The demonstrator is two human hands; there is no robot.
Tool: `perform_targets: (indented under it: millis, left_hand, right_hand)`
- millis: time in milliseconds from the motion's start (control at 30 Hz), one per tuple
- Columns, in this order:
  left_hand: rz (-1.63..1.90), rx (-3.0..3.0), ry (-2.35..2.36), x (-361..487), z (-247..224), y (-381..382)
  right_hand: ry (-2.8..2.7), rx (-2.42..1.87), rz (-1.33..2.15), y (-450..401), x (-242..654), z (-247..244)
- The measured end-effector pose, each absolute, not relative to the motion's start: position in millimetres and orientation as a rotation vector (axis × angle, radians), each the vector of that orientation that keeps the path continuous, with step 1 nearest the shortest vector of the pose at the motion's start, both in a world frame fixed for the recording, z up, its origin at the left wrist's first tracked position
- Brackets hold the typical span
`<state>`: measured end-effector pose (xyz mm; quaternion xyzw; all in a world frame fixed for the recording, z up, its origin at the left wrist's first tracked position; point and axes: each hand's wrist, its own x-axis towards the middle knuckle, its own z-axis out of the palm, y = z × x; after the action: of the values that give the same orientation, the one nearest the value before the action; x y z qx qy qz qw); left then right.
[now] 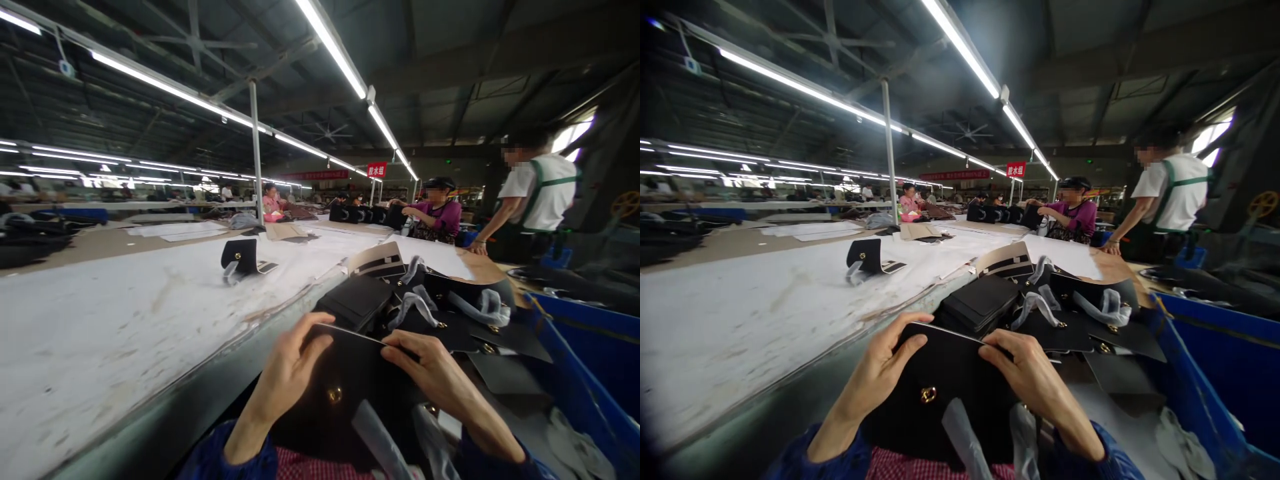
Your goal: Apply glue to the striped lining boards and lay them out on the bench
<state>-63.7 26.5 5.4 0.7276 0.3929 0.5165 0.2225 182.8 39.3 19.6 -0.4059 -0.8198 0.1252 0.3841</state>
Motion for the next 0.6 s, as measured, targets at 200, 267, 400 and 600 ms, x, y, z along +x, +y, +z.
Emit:
perform_targets:
  millis: [200,267,400,600]
  left_hand:
    - [1.493,2.105,1.257,-40,-8,22]
    - [1.549,2.144,1.284,-34,-16,21]
    - [1.666,2.2,1.371,-41,-30,23]
    - [1.621,2.126,1.69,-81,-40,26]
  right_hand:
    - [-2.149,-0.825,0.024,38,142,-3]
    - [-2.144,-0.82,-0.127,41,130,-12]
    - [-2.127,-0.804,-0.159,50,128,-24]
    - [-2.123,-0.662,-0.088,51,169,-24]
